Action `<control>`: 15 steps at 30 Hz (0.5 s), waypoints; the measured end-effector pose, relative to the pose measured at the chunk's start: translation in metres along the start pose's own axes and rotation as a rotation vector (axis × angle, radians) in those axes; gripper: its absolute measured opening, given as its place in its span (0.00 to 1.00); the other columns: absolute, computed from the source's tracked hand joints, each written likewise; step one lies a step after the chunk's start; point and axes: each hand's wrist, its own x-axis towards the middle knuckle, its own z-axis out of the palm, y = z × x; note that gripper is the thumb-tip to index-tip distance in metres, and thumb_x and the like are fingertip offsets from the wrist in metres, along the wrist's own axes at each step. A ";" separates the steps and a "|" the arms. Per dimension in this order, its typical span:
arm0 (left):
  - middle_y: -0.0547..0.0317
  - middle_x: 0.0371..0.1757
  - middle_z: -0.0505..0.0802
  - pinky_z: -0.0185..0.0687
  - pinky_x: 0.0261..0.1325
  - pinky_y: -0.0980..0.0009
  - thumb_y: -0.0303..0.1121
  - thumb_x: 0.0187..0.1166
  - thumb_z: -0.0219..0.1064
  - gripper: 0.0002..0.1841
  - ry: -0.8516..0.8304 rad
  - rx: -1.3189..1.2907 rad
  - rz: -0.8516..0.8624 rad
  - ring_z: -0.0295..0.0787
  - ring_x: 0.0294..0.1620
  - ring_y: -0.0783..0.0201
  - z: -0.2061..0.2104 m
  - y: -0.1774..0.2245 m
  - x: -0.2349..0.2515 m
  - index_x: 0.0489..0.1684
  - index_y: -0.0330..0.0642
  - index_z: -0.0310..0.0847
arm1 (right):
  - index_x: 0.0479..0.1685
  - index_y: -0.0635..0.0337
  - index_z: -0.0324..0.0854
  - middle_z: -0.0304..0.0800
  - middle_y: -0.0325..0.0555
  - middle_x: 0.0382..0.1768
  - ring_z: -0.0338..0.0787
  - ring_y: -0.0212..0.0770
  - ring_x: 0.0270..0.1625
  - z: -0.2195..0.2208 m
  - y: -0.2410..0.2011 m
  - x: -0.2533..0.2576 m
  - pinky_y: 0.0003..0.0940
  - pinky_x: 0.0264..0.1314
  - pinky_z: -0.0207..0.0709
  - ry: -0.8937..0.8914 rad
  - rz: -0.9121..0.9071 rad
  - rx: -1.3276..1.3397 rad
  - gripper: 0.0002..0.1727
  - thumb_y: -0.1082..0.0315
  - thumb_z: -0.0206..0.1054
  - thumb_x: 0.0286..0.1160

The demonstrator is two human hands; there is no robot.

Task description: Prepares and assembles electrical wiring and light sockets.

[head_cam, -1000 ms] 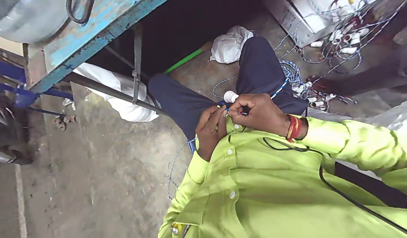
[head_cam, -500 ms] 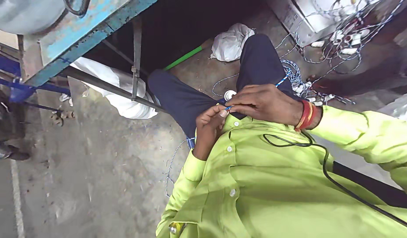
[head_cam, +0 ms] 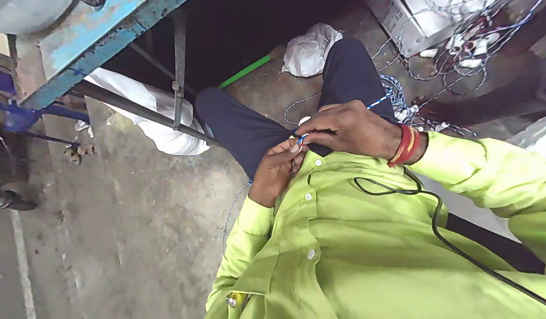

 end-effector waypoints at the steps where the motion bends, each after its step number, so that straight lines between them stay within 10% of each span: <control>1: 0.63 0.37 0.89 0.78 0.29 0.84 0.34 0.86 0.61 0.09 -0.009 -0.043 -0.001 0.80 0.26 0.77 -0.002 -0.002 0.000 0.50 0.45 0.88 | 0.50 0.58 0.93 0.97 0.43 0.44 0.94 0.37 0.47 0.002 0.000 0.000 0.34 0.58 0.85 0.005 -0.010 0.000 0.11 0.65 0.67 0.82; 15: 0.61 0.35 0.91 0.76 0.28 0.83 0.27 0.86 0.61 0.09 0.233 0.120 -0.002 0.79 0.25 0.77 0.011 -0.009 0.008 0.50 0.37 0.88 | 0.49 0.61 0.90 0.95 0.51 0.44 0.95 0.51 0.54 -0.008 0.011 -0.007 0.47 0.69 0.83 -0.169 -0.272 -0.213 0.13 0.71 0.57 0.88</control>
